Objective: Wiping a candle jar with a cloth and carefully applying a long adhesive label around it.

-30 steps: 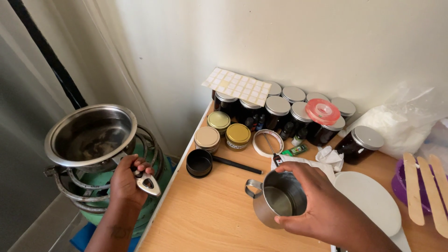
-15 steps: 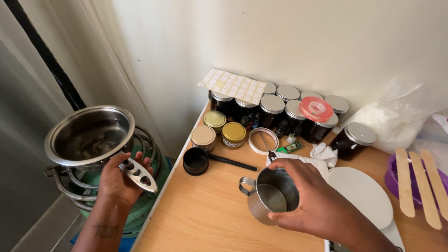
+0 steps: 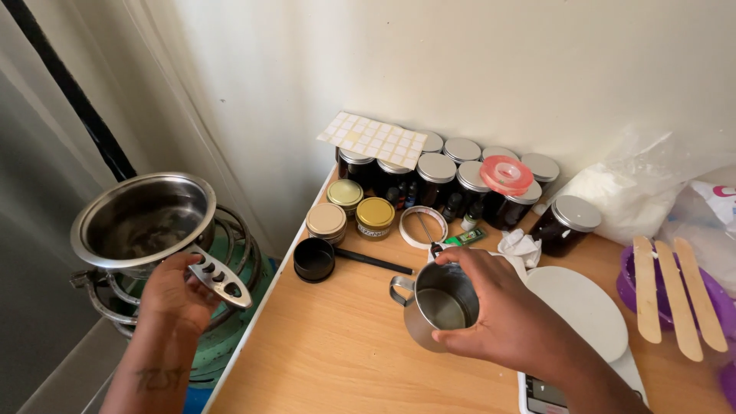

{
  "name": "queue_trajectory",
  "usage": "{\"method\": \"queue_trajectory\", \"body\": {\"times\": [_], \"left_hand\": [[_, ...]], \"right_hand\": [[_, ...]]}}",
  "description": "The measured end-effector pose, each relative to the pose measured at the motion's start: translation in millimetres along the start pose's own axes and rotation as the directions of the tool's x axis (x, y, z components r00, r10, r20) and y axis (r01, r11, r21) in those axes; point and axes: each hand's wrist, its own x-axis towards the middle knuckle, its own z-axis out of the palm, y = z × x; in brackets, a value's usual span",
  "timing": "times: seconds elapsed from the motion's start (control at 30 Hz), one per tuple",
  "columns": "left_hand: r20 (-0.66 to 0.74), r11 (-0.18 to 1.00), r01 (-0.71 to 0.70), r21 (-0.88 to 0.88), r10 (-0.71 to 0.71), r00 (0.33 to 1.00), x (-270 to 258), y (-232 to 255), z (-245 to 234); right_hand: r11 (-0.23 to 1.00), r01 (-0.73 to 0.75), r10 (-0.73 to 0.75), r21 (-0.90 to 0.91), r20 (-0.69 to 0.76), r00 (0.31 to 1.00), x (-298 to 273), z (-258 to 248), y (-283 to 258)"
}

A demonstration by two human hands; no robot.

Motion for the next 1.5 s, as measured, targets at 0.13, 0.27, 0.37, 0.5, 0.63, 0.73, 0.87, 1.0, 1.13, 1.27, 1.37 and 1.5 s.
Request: {"method": "queue_trajectory", "body": {"times": [0.13, 0.27, 0.37, 0.5, 0.63, 0.73, 0.87, 1.0, 1.13, 1.27, 1.37, 1.5], "left_hand": [[-0.280, 0.971, -0.235, 0.045, 0.239, 0.930, -127, 19, 26], [-0.146, 0.450, -0.891, 0.055, 0.887, 0.438, -128, 1, 18], [-0.055, 0.402, -0.915, 0.035, 0.915, 0.399, -166, -3, 29], [0.104, 0.550, -0.833, -0.057, 0.833, 0.543, -195, -19, 46], [0.187, 0.800, -0.580, -0.154, 0.600, 0.778, -209, -46, 72], [0.274, 0.876, -0.429, -0.221, 0.478, 0.835, -206, -73, 86], [0.338, 0.854, -0.510, 0.103, 0.452, 0.825, -212, -90, 87], [0.382, 0.739, -0.624, 0.254, 0.516, 0.767, -192, -102, 79], [0.415, 0.679, -0.669, 0.301, 0.539, 0.733, -183, -110, 79], [0.518, 0.534, -0.796, 0.284, 0.614, 0.596, -165, -121, 79], [0.515, 0.432, -0.836, 0.338, 0.659, 0.548, -150, -119, 77], [0.496, 0.245, -0.796, 0.553, 0.671, 0.551, -144, -102, 75]], "right_hand": [[1.000, 0.000, 0.000, -0.016, -0.008, 1.000, 2, -1, 0], [1.000, 0.004, -0.004, -0.002, -0.004, 1.000, 2, 0, 1], [0.997, 0.074, -0.075, -0.014, -0.053, 0.996, 8, 7, 12], [0.992, 0.038, -0.042, -0.119, -0.038, 0.998, 6, 3, 16], [0.990, 0.034, -0.021, -0.139, 0.096, 0.995, -4, -4, 5], [0.990, 0.060, -0.040, -0.129, 0.153, 0.987, -3, 4, 5], [0.997, 0.079, -0.079, 0.008, 0.006, 0.997, 4, 9, 9], [0.999, 0.043, -0.044, -0.027, -0.055, 0.997, 3, -1, 10], [0.998, 0.037, -0.035, -0.051, 0.042, 0.998, 0, -3, 12], [0.958, 0.285, -0.285, -0.002, -0.046, 0.957, 7, 4, 28], [0.958, 0.288, -0.288, -0.014, -0.019, 0.957, 6, 4, 31], [0.972, 0.229, -0.224, -0.050, 0.091, 0.970, 3, 0, 23]]}}
